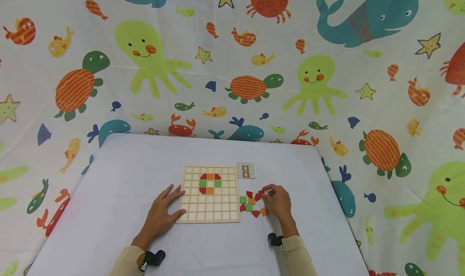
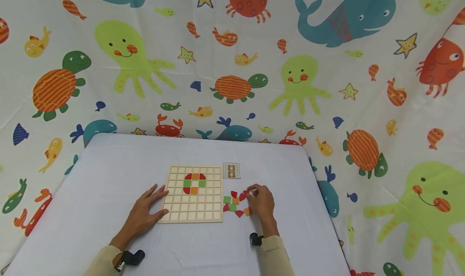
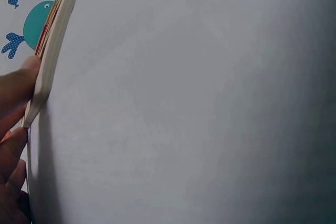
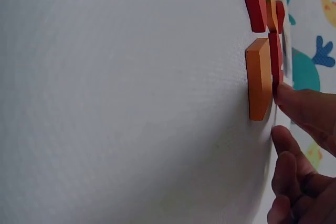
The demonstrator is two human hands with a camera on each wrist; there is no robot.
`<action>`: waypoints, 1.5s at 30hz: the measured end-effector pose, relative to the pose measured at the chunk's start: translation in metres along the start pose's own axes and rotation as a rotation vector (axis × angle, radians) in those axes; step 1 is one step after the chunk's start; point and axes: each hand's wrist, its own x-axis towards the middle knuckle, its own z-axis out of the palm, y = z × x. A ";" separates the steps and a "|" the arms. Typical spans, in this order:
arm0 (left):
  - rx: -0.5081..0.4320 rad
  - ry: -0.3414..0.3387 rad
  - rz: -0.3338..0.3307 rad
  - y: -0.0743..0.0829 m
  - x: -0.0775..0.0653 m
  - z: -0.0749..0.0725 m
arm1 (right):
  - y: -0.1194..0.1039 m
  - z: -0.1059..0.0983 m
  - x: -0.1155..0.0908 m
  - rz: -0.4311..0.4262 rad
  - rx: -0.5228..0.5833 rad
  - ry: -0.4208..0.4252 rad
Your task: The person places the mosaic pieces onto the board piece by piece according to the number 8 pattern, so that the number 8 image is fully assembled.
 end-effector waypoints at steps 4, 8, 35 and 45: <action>-0.005 0.016 0.021 -0.001 -0.001 0.000 | 0.000 0.000 -0.001 -0.019 0.021 -0.006; -0.002 0.031 0.040 -0.001 -0.001 0.000 | 0.000 0.000 -0.001 -0.009 0.093 -0.029; 0.005 0.013 0.018 -0.002 0.000 0.000 | -0.069 0.044 -0.010 -0.258 0.433 -0.154; 0.004 0.003 0.004 -0.003 0.000 0.000 | -0.097 0.076 -0.008 -0.278 0.332 -0.193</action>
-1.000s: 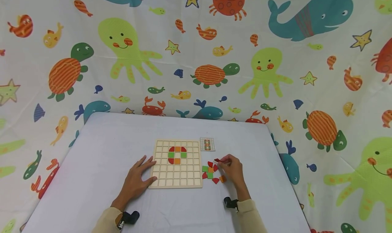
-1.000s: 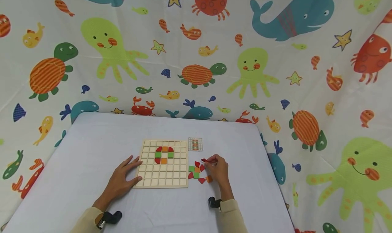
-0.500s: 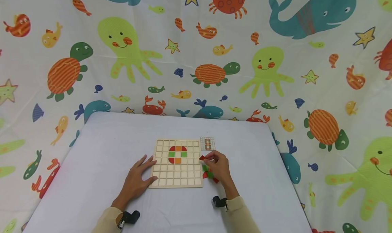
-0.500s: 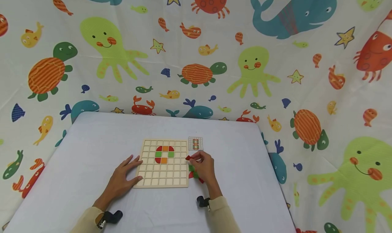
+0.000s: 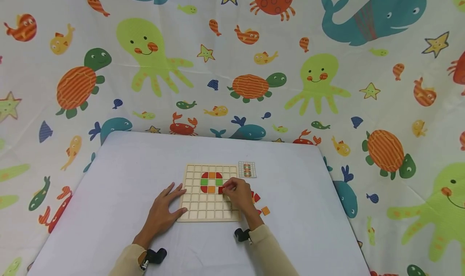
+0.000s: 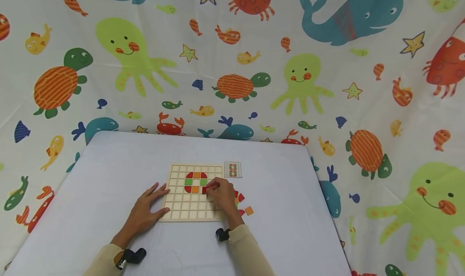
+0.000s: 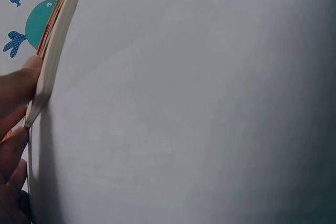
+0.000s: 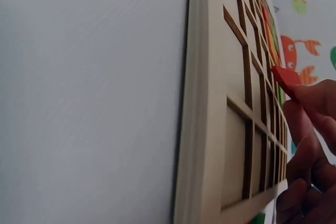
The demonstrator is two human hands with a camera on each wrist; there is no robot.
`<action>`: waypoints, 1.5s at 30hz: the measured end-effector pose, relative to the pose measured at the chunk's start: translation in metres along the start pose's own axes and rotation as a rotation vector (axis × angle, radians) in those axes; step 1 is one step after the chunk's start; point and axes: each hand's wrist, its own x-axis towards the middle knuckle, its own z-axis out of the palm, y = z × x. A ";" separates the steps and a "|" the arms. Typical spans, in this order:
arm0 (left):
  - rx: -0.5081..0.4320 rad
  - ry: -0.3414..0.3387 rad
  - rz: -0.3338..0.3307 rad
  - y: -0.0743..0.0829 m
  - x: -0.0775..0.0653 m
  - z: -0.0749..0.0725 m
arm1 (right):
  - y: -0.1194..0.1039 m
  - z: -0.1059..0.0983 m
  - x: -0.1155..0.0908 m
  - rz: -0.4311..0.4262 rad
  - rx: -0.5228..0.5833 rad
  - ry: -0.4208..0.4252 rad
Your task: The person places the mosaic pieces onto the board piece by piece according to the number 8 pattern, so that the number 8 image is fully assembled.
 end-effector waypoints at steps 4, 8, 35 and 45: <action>-0.005 -0.004 -0.005 0.001 0.000 0.000 | -0.008 0.007 0.002 0.038 -0.072 0.016; -0.008 -0.006 -0.006 0.002 0.000 -0.001 | -0.012 0.010 0.003 0.069 -0.139 0.040; 0.002 -0.013 -0.014 0.001 0.001 0.000 | -0.012 0.011 -0.006 0.045 -0.128 0.067; -0.002 -0.010 -0.008 0.002 0.001 -0.001 | 0.013 -0.034 -0.016 0.116 -0.098 0.181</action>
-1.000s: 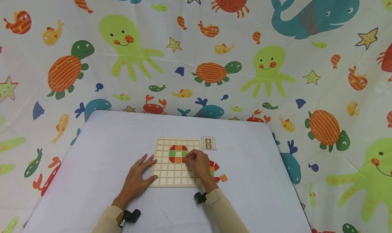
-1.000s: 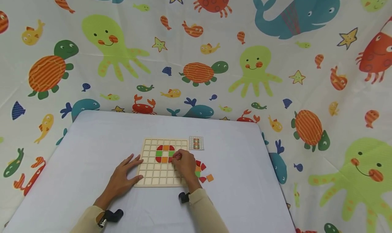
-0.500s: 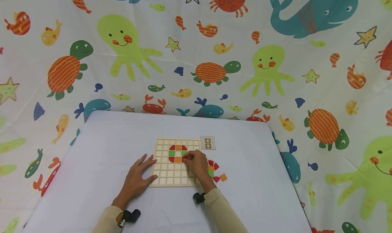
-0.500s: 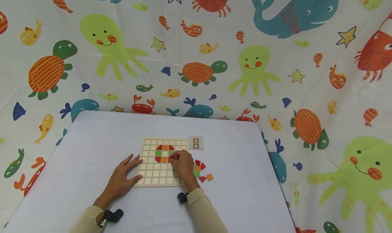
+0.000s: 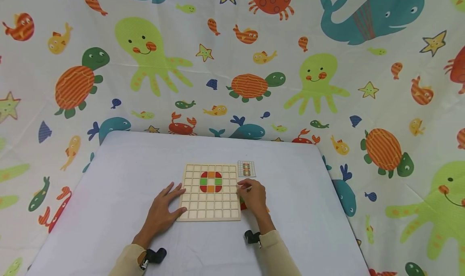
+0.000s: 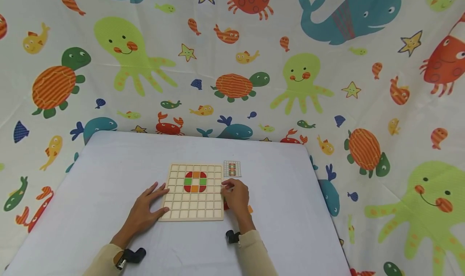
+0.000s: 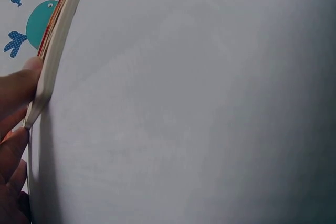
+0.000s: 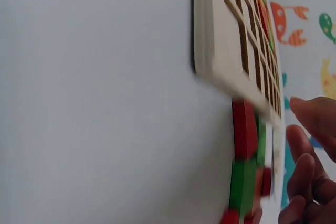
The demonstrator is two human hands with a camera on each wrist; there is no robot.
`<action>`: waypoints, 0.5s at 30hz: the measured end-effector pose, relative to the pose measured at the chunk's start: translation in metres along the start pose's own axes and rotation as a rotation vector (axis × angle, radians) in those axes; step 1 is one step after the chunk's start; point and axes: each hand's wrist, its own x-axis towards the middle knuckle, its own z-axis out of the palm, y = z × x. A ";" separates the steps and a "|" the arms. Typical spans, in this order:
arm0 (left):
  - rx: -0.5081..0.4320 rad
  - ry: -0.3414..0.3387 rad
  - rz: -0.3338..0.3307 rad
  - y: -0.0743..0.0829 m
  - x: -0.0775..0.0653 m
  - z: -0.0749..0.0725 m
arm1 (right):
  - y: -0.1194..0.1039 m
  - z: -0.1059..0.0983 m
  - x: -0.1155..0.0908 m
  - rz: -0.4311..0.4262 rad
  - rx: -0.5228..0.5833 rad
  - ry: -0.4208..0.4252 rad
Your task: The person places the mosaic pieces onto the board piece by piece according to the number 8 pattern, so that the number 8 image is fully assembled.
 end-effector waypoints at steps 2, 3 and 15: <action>0.003 0.002 0.001 0.000 0.000 0.000 | 0.006 -0.009 0.000 0.037 -0.018 0.023; 0.004 0.002 0.001 -0.001 0.000 0.000 | 0.008 -0.013 -0.001 0.060 -0.028 0.034; 0.006 0.004 0.006 0.001 0.000 0.000 | 0.023 -0.029 -0.001 0.198 -0.124 -0.008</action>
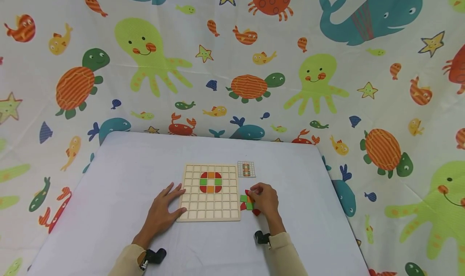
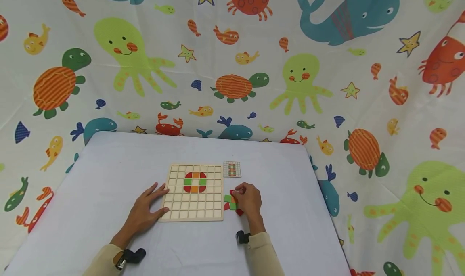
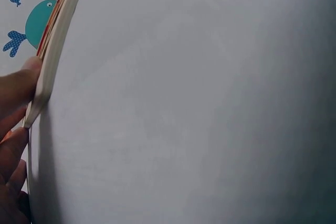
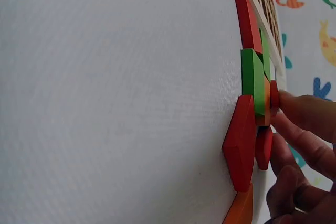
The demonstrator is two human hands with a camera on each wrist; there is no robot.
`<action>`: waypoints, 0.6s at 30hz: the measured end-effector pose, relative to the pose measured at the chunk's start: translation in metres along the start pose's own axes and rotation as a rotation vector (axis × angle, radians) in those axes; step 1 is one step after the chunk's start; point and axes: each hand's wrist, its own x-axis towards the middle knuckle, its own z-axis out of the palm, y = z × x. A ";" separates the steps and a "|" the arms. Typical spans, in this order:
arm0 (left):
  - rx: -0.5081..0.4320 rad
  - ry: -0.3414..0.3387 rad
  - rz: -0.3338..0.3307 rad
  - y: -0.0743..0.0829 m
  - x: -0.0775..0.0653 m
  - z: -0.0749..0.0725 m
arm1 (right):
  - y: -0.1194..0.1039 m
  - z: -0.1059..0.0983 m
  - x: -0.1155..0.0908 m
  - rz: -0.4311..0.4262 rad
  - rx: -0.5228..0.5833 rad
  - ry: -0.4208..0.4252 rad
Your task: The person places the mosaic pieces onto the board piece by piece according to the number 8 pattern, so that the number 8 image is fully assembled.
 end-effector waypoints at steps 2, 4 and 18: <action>0.002 -0.001 0.002 0.000 0.000 0.000 | 0.001 0.000 0.000 -0.006 0.007 -0.018; 0.003 0.000 0.002 0.000 0.000 0.000 | 0.001 0.000 0.000 -0.005 0.009 -0.036; -0.003 -0.003 -0.006 0.002 0.000 -0.001 | -0.007 0.013 -0.004 -0.112 0.143 -0.052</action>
